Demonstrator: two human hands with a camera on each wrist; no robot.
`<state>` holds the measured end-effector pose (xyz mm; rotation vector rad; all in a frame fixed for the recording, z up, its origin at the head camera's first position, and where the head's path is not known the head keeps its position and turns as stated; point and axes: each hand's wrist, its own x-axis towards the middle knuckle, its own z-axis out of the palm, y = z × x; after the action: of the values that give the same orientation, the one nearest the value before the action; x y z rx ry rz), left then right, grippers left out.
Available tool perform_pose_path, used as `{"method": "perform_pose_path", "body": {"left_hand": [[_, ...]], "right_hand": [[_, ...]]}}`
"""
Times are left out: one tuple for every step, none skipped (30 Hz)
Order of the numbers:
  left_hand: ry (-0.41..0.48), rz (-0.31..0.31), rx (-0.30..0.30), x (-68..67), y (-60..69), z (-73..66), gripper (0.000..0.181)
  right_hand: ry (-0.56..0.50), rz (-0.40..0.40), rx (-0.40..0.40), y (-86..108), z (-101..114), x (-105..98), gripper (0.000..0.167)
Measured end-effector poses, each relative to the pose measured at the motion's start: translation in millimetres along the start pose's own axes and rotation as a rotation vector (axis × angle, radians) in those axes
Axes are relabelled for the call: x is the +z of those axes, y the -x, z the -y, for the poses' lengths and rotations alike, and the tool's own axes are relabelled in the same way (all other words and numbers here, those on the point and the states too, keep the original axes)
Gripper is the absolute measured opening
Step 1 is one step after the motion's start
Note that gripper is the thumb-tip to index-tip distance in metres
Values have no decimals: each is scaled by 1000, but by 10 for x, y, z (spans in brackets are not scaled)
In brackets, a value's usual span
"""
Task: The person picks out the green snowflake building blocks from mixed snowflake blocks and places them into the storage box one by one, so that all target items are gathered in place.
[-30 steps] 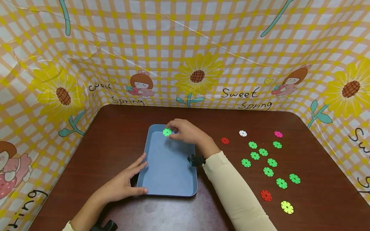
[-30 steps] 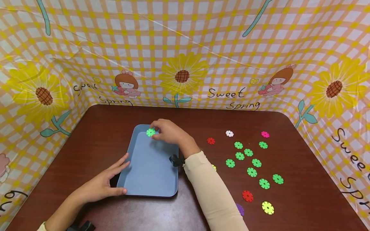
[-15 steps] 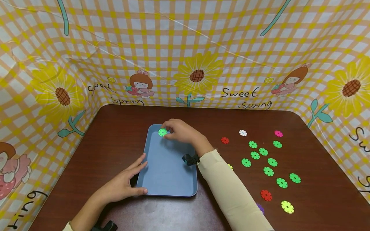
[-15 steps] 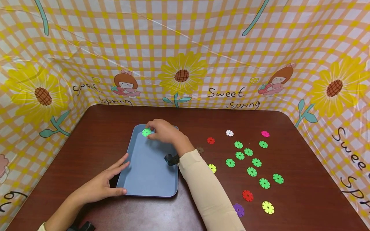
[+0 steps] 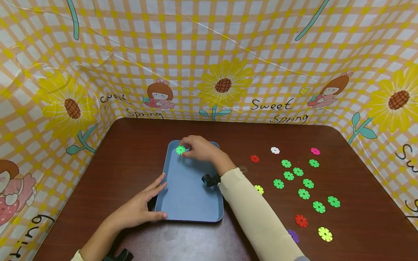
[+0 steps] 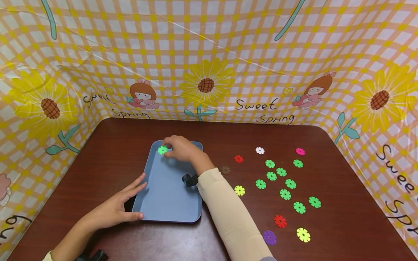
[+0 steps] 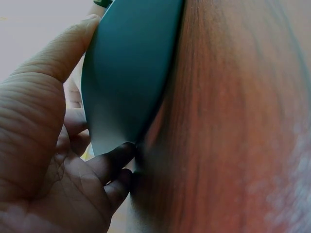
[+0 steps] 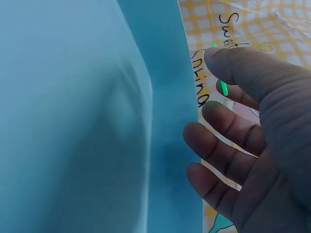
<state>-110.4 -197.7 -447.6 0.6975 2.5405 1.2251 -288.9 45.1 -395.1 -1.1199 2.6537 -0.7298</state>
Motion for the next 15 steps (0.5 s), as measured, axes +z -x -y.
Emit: {"method": "perform_pose_path", "body": {"left_hand": [[-2, 0, -2, -1, 0, -1, 98], [-3, 0, -4, -3, 0, -2, 98], [-5, 0, -7, -4, 2, -2, 98], [-3, 0, -8, -5, 3, -2, 98], [-3, 0, -10, -6, 5, -3, 98], [-2, 0, -12, -7, 6, -4, 97], [-2, 1, -13, -8, 7, -5, 97], [-1, 0, -13, -8, 8, -6, 97], [0, 0, -14, -8, 8, -7, 97], [2, 0, -15, -8, 8, -8, 97], [2, 0, -15, -8, 8, -10, 97], [2, 0, -15, -8, 8, -10, 97], [1, 0, -14, -7, 7, -11, 97], [2, 0, -14, -8, 6, -12, 97], [2, 1, -15, -8, 7, -15, 98]], "right_hand": [[-2, 2, 3, -14, -4, 10, 33], [-8, 4, 6, -28, -7, 21, 33], [-14, 7, 9, -42, -12, 34, 33], [-21, 10, 10, -55, -13, 47, 33], [-25, 12, 12, -68, -16, 61, 33], [-30, 14, 14, -80, -20, 76, 33], [-33, 15, 16, -91, -27, 92, 32], [-34, 17, 17, -103, -33, 108, 32], [-34, 18, 19, -114, -41, 124, 32], [-34, 20, 21, -126, -50, 139, 32], [-34, 22, 23, -135, -58, 153, 32], [-37, 25, 26, -142, -66, 165, 32], [-42, 29, 30, -147, -71, 174, 33], [-47, 33, 35, -151, -75, 182, 33], [-53, 37, 39, -153, -79, 190, 33]]}}
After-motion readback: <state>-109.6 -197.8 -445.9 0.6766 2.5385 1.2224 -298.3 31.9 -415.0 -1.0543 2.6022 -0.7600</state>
